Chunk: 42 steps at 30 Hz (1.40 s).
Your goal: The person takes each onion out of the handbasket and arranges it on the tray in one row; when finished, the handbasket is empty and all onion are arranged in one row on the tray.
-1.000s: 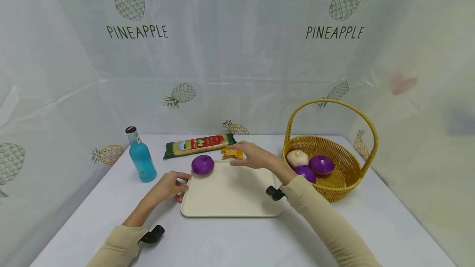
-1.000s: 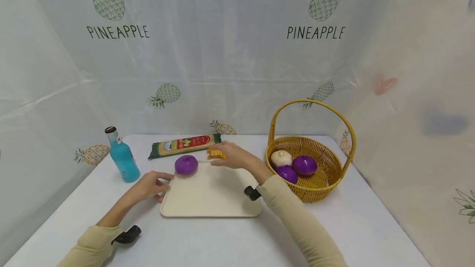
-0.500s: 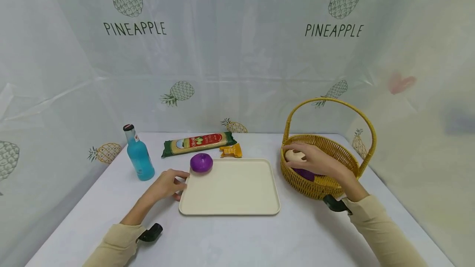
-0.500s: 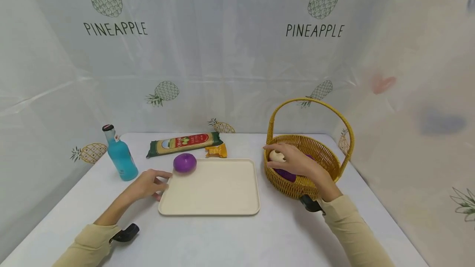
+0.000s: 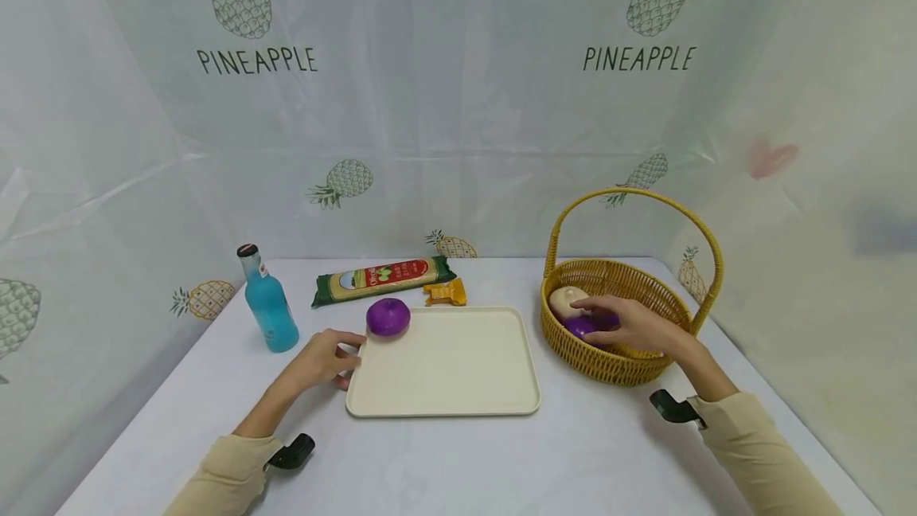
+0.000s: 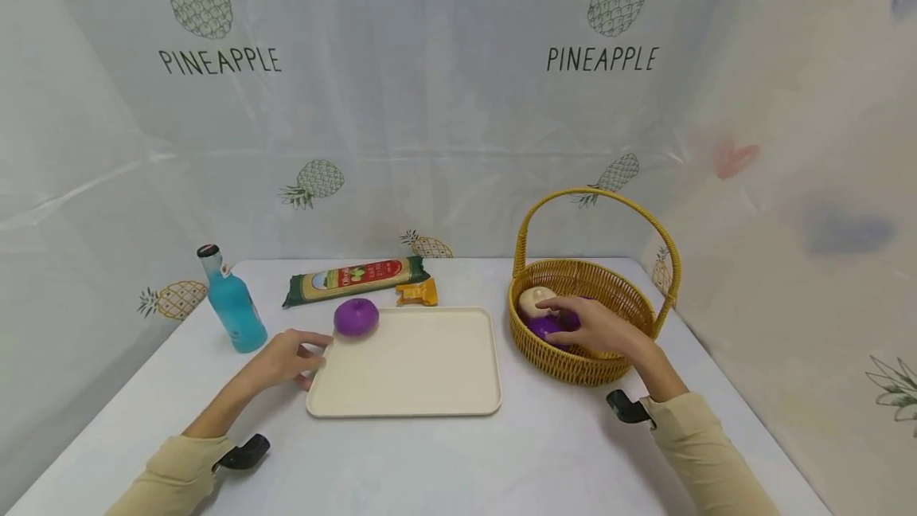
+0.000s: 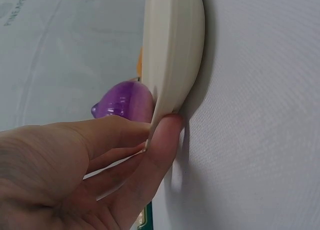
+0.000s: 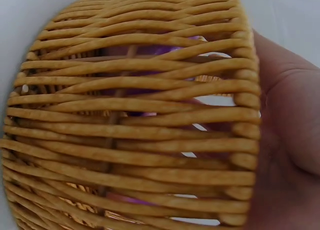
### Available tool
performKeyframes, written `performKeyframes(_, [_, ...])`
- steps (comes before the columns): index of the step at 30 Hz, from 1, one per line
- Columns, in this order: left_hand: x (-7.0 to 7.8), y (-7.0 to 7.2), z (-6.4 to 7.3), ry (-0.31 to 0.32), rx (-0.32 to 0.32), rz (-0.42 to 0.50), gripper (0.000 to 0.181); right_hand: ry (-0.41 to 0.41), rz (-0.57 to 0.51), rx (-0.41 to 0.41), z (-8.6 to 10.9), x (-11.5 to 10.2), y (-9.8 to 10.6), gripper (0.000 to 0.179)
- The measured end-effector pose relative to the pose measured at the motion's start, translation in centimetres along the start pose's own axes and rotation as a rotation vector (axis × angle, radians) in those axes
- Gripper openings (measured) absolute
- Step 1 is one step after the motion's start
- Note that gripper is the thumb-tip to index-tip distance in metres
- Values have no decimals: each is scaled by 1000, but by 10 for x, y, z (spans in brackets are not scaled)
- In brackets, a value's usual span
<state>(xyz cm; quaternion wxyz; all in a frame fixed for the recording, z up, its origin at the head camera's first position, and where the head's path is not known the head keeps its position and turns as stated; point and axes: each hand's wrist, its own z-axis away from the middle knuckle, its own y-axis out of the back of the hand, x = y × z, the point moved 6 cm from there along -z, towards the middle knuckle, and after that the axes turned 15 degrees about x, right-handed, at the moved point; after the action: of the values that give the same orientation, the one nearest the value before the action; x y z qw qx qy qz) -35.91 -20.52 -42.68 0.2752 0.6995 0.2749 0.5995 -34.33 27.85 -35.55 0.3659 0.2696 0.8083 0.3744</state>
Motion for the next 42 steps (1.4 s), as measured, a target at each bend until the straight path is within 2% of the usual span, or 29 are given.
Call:
performKeyframes(7, [-1, 0, 2, 5, 8, -23, 43, 22, -4, -61, 3, 9, -9, 50])
performKeyframes(17, [0, 2, 4, 5, 20, -39, 42, 26, 0, -79, 3, 12, -11, 52])
performKeyframes(25, [3, 0, 8, 70, -4, 40, 43, 14, -11, -93, 4, 9, -11, 52])
performKeyframes(33, [1, -1, 6, 56, -6, 44, 43, -24, 19, -62, -3, 4, 3, 56])
performKeyframes(42, [1, -1, 6, 44, -6, 41, 44, -6, 18, 6, -22, -13, 20, 57])
